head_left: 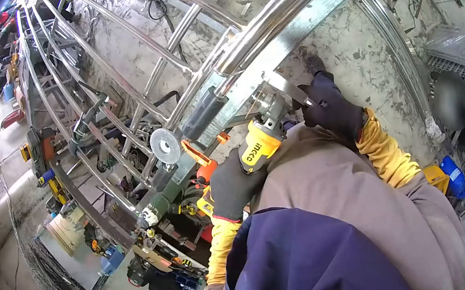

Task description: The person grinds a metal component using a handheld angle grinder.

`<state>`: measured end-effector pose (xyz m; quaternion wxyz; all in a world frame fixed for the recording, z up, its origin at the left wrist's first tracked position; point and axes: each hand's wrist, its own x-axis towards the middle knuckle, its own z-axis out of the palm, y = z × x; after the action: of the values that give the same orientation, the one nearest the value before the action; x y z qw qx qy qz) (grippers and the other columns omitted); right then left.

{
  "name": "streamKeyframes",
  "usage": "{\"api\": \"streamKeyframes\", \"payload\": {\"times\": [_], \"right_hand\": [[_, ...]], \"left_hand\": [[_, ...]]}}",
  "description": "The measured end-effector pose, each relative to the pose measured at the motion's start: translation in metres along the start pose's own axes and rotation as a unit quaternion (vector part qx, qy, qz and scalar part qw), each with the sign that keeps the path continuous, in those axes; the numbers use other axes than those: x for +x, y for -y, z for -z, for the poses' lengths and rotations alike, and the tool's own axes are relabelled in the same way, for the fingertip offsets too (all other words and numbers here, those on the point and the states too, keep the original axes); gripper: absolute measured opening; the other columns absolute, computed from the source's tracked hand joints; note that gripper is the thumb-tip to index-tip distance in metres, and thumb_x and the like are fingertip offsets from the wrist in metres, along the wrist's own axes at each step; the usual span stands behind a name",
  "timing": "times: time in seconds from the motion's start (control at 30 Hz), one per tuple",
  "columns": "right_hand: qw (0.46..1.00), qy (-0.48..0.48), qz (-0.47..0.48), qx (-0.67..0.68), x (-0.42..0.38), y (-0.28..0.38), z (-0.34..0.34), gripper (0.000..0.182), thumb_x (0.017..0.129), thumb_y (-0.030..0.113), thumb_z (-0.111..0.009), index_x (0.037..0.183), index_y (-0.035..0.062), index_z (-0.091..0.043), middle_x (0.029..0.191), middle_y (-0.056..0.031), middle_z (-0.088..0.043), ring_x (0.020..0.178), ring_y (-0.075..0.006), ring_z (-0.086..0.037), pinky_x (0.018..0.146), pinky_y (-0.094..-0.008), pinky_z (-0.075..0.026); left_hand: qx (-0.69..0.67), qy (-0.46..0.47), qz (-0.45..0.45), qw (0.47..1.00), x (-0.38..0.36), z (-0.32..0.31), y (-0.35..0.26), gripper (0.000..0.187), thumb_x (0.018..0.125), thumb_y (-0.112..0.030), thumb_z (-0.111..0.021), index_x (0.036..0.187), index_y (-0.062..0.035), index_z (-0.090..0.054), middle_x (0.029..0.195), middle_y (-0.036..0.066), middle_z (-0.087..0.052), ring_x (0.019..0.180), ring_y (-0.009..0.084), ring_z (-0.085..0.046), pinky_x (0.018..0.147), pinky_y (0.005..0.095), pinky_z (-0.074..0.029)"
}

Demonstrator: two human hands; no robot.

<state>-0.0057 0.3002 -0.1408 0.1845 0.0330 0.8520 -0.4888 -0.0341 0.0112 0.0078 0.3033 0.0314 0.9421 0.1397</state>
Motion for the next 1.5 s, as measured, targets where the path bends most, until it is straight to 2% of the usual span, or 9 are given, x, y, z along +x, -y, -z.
{"api": "streamKeyframes", "payload": {"times": [0.17,0.37,0.53,0.77,0.97,1.03,1.27,1.33,1.5], "right_hand": [[0.999,-0.041,-0.029,-0.004,-0.005,0.016,0.007,0.046,0.082,0.041,-0.078,0.126,0.0251,-0.081,0.104,-0.0133,-0.08,0.094,-0.0354,-0.069,0.093,-0.0438,-0.054],[0.997,0.002,-0.057,0.05,-0.005,0.02,0.01,0.05,0.083,0.043,-0.077,0.129,0.0216,-0.08,0.111,-0.0128,-0.081,0.104,-0.0375,-0.069,0.096,-0.0467,-0.053],[0.998,-0.009,-0.027,-0.054,0.0,0.011,0.003,0.051,0.084,0.043,-0.076,0.13,0.0225,-0.079,0.114,-0.012,-0.081,0.102,-0.0368,-0.069,0.1,-0.0469,-0.051],[0.998,-0.001,-0.036,-0.059,-0.002,0.022,0.012,0.051,0.085,0.042,-0.075,0.132,0.0238,-0.078,0.114,-0.0108,-0.081,0.099,-0.037,-0.069,0.102,-0.0475,-0.049],[0.997,-0.03,-0.018,-0.074,-0.002,0.03,0.013,0.048,0.09,0.053,-0.077,0.13,0.0262,-0.078,0.11,-0.0086,-0.081,0.099,-0.0345,-0.069,0.099,-0.0481,-0.046],[0.998,0.033,-0.041,-0.038,0.0,0.043,0.024,0.048,0.092,0.058,-0.077,0.128,0.0262,-0.078,0.111,-0.0077,-0.081,0.1,-0.0342,-0.069,0.098,-0.0476,-0.045],[0.997,-0.018,-0.002,-0.069,0.0,0.032,0.017,0.045,0.091,0.054,-0.077,0.126,0.0257,-0.078,0.113,-0.0078,-0.081,0.102,-0.0339,-0.07,0.101,-0.0473,-0.044],[0.998,0.005,0.001,-0.063,0.002,0.02,0.012,0.046,0.09,0.053,-0.077,0.128,0.0262,-0.078,0.113,-0.0083,-0.081,0.101,-0.0353,-0.069,0.1,-0.0476,-0.045],[0.998,-0.017,0.005,-0.066,0.004,0.017,0.006,0.046,0.088,0.053,-0.077,0.126,0.0273,-0.079,0.109,-0.0087,-0.081,0.096,-0.0362,-0.067,0.098,-0.0478,-0.047]], "left_hand": [[0.015,-0.008,0.001,1.0,0.002,-0.004,0.001,0.047,0.083,-0.039,-0.084,0.114,-0.0056,-0.074,0.097,0.023,-0.079,0.093,0.0439,-0.077,0.081,0.0517,-0.061],[0.022,0.002,0.003,1.0,0.004,-0.005,0.001,0.047,0.083,-0.039,-0.084,0.115,-0.0058,-0.074,0.097,0.023,-0.079,0.092,0.0438,-0.077,0.08,0.052,-0.06],[0.007,0.002,-0.008,1.0,0.006,-0.007,0.002,0.05,0.083,-0.04,-0.085,0.117,-0.0056,-0.075,0.097,0.023,-0.079,0.091,0.0435,-0.077,0.079,0.0512,-0.06],[0.022,0.016,0.004,1.0,0.007,-0.003,-0.002,0.05,0.083,-0.039,-0.084,0.119,-0.0053,-0.074,0.098,0.023,-0.079,0.093,0.0436,-0.078,0.081,0.051,-0.061],[0.0,0.022,-0.007,1.0,0.006,0.0,-0.004,0.05,0.084,-0.039,-0.083,0.119,-0.0042,-0.074,0.099,0.024,-0.079,0.095,0.0443,-0.077,0.082,0.0507,-0.061],[0.03,0.017,0.006,0.999,0.005,0.0,-0.007,0.05,0.084,-0.039,-0.083,0.119,-0.0038,-0.074,0.099,0.024,-0.079,0.095,0.0446,-0.077,0.082,0.0506,-0.061],[0.022,0.012,-0.012,1.0,0.007,-0.001,-0.006,0.049,0.085,-0.038,-0.082,0.119,-0.0041,-0.074,0.097,0.024,-0.079,0.093,0.0444,-0.077,0.082,0.0516,-0.061],[0.025,0.011,-0.018,0.999,0.007,-0.004,-0.002,0.053,0.086,-0.049,-0.083,0.116,-0.0069,-0.072,0.096,0.022,-0.079,0.091,0.0426,-0.077,0.079,0.0529,-0.06],[0.017,0.02,-0.013,1.0,0.007,0.002,-0.01,0.052,0.086,-0.045,-0.082,0.119,-0.0061,-0.073,0.1,0.024,-0.079,0.095,0.0435,-0.077,0.082,0.0531,-0.06]]}}
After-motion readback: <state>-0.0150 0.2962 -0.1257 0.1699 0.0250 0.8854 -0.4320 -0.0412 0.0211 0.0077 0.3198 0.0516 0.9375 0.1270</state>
